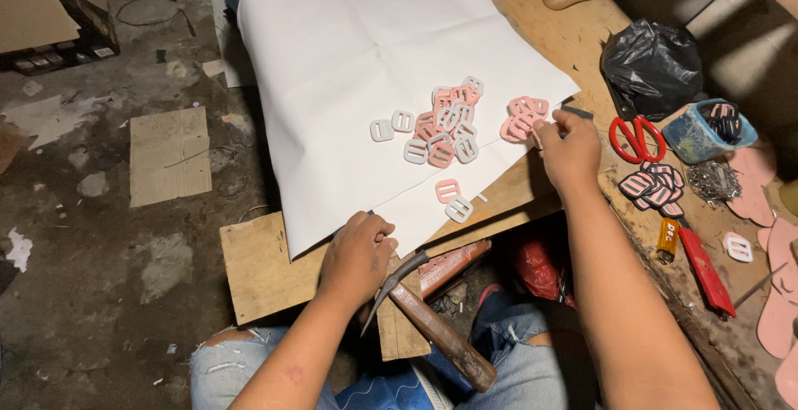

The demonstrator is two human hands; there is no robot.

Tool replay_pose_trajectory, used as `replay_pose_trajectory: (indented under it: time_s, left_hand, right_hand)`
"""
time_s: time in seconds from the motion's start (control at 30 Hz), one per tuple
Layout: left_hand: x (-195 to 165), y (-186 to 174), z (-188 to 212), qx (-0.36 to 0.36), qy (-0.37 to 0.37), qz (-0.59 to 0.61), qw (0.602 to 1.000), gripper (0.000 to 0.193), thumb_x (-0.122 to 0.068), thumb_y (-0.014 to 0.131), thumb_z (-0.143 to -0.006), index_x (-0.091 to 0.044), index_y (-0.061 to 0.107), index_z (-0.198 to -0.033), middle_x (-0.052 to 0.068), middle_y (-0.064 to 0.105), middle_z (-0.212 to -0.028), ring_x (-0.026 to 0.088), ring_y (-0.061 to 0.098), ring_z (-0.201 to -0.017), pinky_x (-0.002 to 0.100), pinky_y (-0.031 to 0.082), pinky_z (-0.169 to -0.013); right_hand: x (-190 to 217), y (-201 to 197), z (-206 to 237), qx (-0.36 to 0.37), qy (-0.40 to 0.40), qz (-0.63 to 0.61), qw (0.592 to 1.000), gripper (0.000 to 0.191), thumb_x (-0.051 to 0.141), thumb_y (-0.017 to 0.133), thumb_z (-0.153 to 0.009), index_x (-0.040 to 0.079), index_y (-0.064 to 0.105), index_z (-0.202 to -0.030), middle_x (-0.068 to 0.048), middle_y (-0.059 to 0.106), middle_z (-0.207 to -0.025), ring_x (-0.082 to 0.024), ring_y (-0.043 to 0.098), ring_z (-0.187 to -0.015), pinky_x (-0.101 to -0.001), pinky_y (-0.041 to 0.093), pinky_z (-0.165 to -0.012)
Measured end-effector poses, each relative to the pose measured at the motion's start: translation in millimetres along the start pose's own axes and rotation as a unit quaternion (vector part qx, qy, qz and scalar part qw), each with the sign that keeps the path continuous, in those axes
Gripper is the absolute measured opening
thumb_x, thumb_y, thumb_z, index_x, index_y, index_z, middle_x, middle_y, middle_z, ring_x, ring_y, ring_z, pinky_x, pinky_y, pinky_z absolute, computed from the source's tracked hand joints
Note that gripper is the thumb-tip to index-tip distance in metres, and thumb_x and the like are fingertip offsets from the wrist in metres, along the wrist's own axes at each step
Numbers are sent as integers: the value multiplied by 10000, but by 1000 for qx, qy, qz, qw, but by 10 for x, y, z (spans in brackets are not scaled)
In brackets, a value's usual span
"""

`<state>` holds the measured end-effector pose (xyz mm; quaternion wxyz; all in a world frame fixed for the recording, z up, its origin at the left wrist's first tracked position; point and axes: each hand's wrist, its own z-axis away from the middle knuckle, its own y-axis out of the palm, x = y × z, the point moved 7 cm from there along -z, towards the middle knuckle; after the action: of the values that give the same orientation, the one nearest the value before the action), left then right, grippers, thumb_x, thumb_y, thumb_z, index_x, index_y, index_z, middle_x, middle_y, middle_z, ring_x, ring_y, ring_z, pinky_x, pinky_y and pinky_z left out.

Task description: The person repeatedly picks up small pink plastic buckles, places them on a wooden block, and strikes them with a hammer. The person then sets the buckles aside on a white sheet. The process is repeated for multiple buckles.

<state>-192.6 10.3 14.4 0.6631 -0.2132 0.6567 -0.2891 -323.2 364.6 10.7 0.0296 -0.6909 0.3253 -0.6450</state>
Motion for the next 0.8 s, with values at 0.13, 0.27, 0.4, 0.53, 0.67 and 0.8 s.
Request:
replay_pose_trajectory:
  time_s: [0.13,0.27,0.4,0.53,0.67,0.8]
  left_hand:
    - [15,19,-7,5,-5,-2,1000,176,-159,712,-852,-72,699,-1004,99,650,-985,275,670,-940,391,526,-832]
    - [14,13,-7,3,-11,-3,1000,174,-163,714,-852,-75,701,-1001,99,650,-982,273,672,-941,387,526,-834]
    - [-16,-6,2,-6,2,3,1000,180,-165,711,-853,-73,698,-1007,99,651,-983,270,677,-942,389,529,-826]
    - [9,7,-7,8,-19,-3,1000,180,-170,708,-859,-71,700,-1009,101,648,-985,279,667,-939,394,526,-823]
    - [3,-1,-12,6,-11,5,1000,182,-170,703,-860,-67,700,-1010,103,649,-987,273,676,-936,392,532,-823]
    - [13,6,-12,7,-18,3,1000,185,-173,703,-858,-70,705,-1012,102,652,-985,273,674,-935,392,531,-826]
  right_hand:
    - [304,332,234,80,-118,127,982,330,269,763,-920,30,752,-1147,-148,727,-1059,-231,715,-868,-355,554,-782]
    - [450,672,595,124,-175,176,961,453,325,795,-816,-11,730,-1113,-183,679,-1003,-325,672,-856,-417,527,-747]
    - [439,688,659,88,-200,196,956,345,264,739,-902,4,755,-1130,-208,682,-978,-370,657,-869,-431,509,-755]
    - [252,557,559,77,-107,50,990,257,205,692,-965,18,780,-1118,-137,698,-925,-236,651,-829,-349,512,-771]
    - [134,549,604,146,-7,-42,988,231,195,746,-909,6,793,-1033,-66,688,-855,-111,609,-693,-268,480,-629]
    - [322,526,726,175,-83,-45,980,216,162,763,-887,-13,794,-1010,-12,711,-859,-52,643,-731,-212,494,-641]
